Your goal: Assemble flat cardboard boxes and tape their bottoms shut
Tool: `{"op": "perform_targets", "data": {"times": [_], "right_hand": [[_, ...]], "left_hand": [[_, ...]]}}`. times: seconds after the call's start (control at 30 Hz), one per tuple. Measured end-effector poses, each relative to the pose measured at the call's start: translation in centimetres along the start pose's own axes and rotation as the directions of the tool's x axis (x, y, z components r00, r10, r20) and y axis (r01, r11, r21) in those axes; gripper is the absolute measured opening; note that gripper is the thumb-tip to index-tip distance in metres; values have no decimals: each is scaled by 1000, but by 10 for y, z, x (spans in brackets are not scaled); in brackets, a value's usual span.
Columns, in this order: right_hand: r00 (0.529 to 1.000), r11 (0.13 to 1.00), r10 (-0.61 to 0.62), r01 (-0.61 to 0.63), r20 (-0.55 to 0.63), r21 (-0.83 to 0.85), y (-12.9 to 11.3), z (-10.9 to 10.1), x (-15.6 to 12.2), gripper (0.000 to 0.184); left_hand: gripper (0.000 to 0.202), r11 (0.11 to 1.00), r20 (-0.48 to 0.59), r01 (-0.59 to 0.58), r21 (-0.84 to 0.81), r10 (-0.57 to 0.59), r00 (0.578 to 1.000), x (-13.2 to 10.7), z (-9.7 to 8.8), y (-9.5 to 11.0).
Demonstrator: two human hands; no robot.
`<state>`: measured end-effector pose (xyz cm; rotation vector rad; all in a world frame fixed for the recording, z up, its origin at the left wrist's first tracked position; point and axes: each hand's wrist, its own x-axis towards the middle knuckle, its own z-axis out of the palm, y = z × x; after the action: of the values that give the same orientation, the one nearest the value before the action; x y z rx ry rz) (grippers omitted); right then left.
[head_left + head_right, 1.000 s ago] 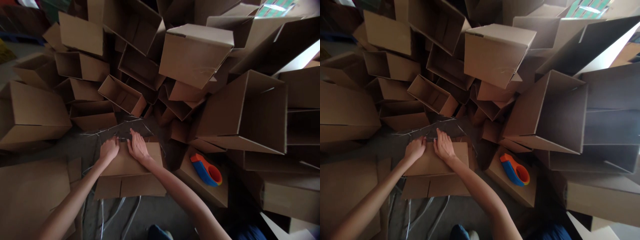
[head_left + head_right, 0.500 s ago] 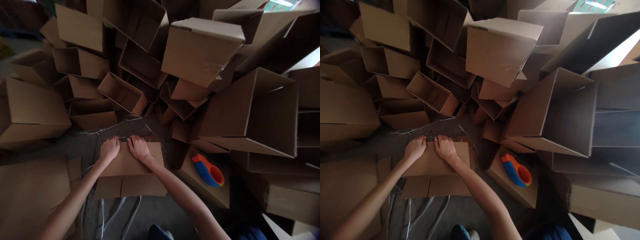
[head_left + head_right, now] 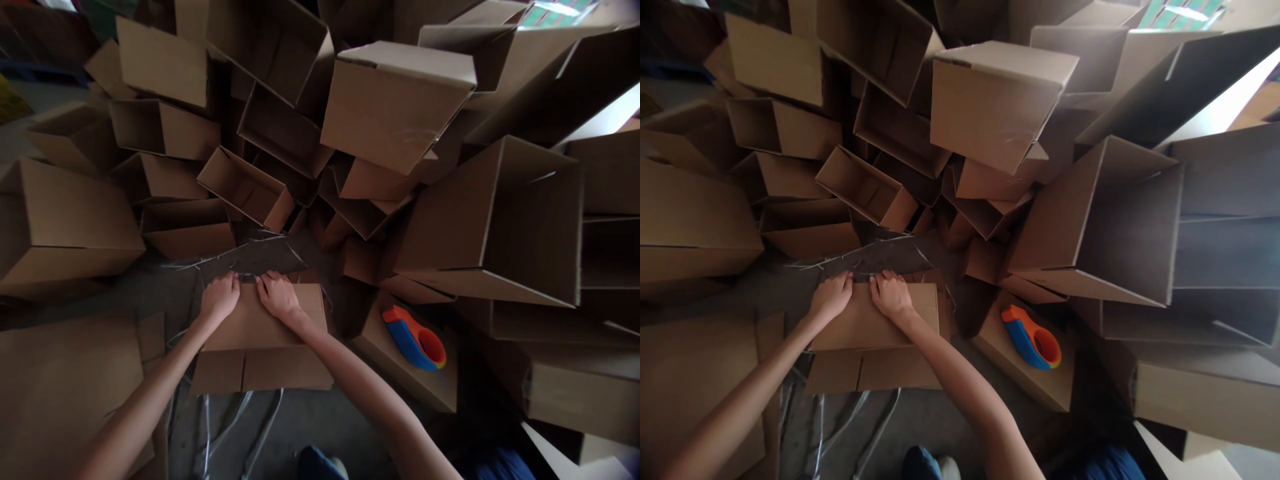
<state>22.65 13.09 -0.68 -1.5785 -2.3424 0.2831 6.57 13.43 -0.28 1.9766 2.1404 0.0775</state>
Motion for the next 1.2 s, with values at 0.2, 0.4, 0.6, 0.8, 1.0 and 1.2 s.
{"op": "perform_targets", "data": {"times": [0.2,0.4,0.6,0.8,1.0,1.2], "right_hand": [[992,997,-45,52,-115,62,1,1,-3,28],[982,987,-99,118,-160,113,2,2,-4,26],[973,970,-136,170,-189,176,4,4,-4,25],[950,926,-250,291,-187,240,6,2,-7,26],[865,833,-451,496,-217,245,8,-7,-12,35],[878,855,-425,470,-222,222,7,-8,-14,35]], "left_hand": [[47,1000,3,14,-14,-14,1000,-1,-1,0],[48,1000,7,10,-27,-9,1000,-1,-1,-1],[46,1000,4,-1,-13,1,1000,0,1,-3],[45,1000,6,-7,-5,7,1000,0,0,-4],[44,998,25,-29,-51,30,999,1,2,-8],[45,997,22,-20,-69,21,1000,1,2,-8]]}}
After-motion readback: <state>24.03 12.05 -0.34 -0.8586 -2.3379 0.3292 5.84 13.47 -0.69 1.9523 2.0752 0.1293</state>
